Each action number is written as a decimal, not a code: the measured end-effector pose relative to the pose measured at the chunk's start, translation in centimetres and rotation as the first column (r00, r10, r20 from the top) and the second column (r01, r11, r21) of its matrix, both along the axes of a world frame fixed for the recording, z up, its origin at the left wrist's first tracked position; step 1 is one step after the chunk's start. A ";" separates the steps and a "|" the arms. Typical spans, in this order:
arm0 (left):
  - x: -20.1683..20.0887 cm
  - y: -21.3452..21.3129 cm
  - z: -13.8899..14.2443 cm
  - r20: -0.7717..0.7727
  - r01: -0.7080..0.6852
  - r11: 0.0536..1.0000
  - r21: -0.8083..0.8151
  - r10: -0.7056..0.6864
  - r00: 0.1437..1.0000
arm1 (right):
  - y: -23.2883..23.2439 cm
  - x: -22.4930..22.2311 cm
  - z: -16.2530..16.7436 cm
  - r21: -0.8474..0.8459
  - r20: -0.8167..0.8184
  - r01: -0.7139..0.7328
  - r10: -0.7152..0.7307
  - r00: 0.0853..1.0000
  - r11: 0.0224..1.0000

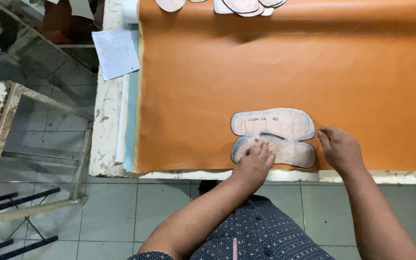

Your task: The person places a shoe insole pattern on a sheet of light brown material and traces its outline with a pencil. They then move the pattern to an orange sheet and repeat the tracing process.

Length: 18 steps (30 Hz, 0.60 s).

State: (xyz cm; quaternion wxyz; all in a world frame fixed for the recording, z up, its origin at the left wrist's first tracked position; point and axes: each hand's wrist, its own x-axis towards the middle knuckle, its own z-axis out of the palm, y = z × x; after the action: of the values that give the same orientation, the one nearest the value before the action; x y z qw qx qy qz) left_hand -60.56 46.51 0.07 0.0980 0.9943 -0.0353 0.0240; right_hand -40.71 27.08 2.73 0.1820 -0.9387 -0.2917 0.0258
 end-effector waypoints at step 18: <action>0.6 1.2 0.7 -0.050 -0.072 0.983 -0.171 0.065 0.997 | -4.0 -6.5 0.8 0.105 -0.118 0.090 -0.077 0.990 0.990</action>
State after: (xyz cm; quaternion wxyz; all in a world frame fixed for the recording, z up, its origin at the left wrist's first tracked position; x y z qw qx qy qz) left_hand -59.96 47.75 0.76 0.1837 0.9829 0.0034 0.0081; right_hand -47.17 23.08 3.57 0.2509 -0.9356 -0.2420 0.0555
